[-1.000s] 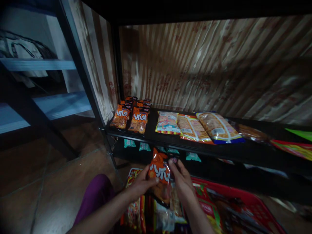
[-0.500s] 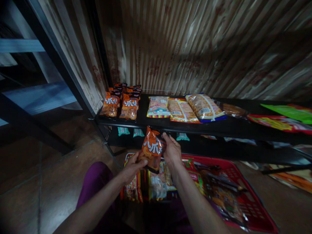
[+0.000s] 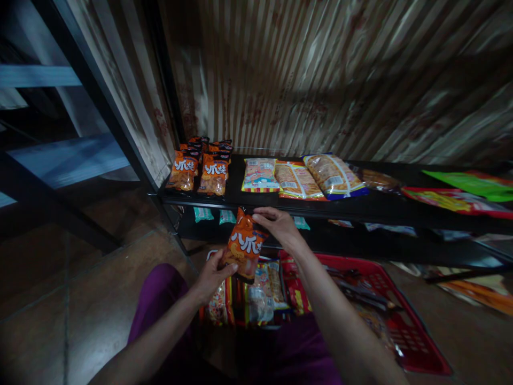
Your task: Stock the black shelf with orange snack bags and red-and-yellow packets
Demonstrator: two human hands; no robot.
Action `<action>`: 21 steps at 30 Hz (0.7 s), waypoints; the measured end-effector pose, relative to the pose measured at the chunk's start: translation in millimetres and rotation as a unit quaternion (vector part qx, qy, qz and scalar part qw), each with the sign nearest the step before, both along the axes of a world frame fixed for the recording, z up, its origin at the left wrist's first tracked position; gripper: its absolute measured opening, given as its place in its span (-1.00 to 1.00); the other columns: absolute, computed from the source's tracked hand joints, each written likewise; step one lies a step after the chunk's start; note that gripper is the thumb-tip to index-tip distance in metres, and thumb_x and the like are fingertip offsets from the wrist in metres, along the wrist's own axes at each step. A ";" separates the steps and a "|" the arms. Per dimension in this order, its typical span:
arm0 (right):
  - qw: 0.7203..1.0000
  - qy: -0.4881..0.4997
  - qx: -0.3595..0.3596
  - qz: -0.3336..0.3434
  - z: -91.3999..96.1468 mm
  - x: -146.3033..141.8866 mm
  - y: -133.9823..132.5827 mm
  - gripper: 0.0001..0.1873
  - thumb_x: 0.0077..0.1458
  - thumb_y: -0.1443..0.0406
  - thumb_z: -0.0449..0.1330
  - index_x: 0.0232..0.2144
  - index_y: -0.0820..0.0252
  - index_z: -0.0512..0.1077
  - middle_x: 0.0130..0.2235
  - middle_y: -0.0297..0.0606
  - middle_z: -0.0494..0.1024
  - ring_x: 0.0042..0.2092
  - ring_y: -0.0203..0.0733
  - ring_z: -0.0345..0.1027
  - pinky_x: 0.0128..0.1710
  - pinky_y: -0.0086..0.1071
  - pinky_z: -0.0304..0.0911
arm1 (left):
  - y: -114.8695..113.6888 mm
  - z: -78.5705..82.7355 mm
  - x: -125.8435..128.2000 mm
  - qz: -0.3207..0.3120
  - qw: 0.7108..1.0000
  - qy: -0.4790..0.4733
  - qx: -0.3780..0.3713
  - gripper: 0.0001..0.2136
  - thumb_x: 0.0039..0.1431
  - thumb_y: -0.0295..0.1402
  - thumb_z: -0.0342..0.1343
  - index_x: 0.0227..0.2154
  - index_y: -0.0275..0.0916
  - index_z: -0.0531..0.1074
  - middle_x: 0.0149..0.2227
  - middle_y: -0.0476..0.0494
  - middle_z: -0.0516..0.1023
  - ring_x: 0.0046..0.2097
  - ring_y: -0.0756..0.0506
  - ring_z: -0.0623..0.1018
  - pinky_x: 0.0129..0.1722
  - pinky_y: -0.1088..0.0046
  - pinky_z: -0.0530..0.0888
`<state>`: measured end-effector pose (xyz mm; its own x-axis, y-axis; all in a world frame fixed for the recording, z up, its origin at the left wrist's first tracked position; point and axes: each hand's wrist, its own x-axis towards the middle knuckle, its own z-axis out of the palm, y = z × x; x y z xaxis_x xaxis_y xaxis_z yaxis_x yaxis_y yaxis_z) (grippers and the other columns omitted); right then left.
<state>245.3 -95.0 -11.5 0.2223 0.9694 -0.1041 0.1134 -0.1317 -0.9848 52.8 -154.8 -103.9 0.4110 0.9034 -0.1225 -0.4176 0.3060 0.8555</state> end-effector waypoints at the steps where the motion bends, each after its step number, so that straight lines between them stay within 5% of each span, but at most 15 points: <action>1: 0.999 -0.027 0.000 0.031 4.2 3.1 2.5 -0.57 -0.36 0.12 0.45 -0.35 0.16 0.58 -0.39 -0.30 0.62 -0.39 -0.26 0.42 -0.41 -0.42 0.27 | -0.1 0.7 -1.5 -0.003 1.000 0.002 0.008 -0.51 -0.08 -0.29 0.34 -0.04 -0.25 0.40 0.02 -0.21 0.52 0.03 -0.19 0.50 0.10 0.24 0.36; 5: 0.990 -0.086 -0.015 0.108 17.0 4.7 10.4 -0.58 -0.29 0.04 0.41 -0.37 0.17 0.60 -0.47 -0.32 0.60 -0.53 -0.37 0.27 -0.57 -0.49 0.12 | -0.4 4.3 -4.2 -0.004 1.000 0.010 0.020 -0.50 -0.08 -0.29 0.34 -0.04 -0.25 0.40 0.01 -0.20 0.53 0.03 -0.18 0.51 0.10 0.25 0.36; 10: 0.996 -0.067 0.011 0.057 21.4 -8.8 14.5 -0.60 -0.34 -0.01 0.41 -0.61 0.21 0.56 -0.56 -0.32 0.57 -0.54 -0.37 0.27 -0.55 -0.49 0.12 | -1.2 7.9 -7.0 0.006 1.000 -0.011 0.006 -0.48 -0.10 -0.30 0.35 -0.02 -0.24 0.41 0.01 -0.19 0.52 0.04 -0.18 0.49 0.11 0.23 0.34; 21: 0.998 -0.022 -0.026 0.052 16.2 -15.0 37.2 -0.69 -0.38 0.12 0.46 -0.63 0.24 0.55 -0.58 -0.30 0.57 -0.57 -0.38 0.28 -0.57 -0.50 0.10 | -2.8 3.3 -8.6 0.031 0.993 -0.089 -0.074 -0.48 -0.17 -0.27 0.40 -0.08 -0.23 0.45 -0.07 -0.18 0.56 -0.02 -0.16 0.51 0.07 0.25 0.36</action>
